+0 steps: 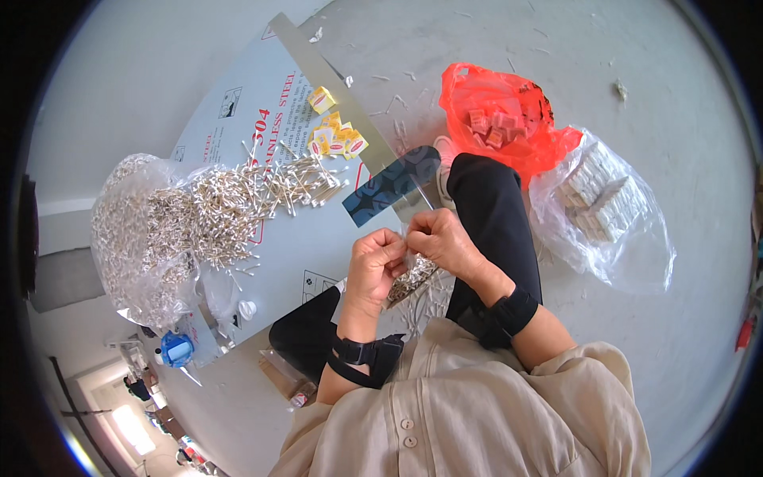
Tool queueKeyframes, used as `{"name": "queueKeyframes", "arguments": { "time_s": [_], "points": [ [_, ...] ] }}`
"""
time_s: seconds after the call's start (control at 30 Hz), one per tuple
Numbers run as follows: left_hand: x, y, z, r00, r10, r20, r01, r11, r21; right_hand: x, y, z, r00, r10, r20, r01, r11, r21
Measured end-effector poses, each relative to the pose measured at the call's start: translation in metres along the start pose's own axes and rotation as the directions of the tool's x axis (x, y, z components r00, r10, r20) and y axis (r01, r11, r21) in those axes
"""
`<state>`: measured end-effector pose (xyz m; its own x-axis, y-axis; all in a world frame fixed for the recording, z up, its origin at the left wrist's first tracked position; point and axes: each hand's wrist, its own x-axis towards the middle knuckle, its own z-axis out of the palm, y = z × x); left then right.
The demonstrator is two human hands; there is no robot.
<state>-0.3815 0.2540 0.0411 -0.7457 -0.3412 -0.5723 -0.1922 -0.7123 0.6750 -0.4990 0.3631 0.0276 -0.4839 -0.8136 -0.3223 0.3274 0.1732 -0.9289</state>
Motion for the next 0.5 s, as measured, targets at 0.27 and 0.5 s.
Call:
{"name": "queueKeyframes", "arguments": {
  "time_s": [0.27,0.5],
  "points": [
    [0.010,0.010,0.022,0.698,0.636,0.329,-0.503,0.108,0.858,-0.003,-0.019,-0.001,0.907,-0.396,0.141,0.397,0.697,-0.597],
    [0.054,0.030,0.012,0.780,0.595,0.197,-0.490,0.384,0.783,0.004,-0.009,-0.013,0.835,-0.272,-0.479,0.200,0.960,-0.196]
  ]
}}
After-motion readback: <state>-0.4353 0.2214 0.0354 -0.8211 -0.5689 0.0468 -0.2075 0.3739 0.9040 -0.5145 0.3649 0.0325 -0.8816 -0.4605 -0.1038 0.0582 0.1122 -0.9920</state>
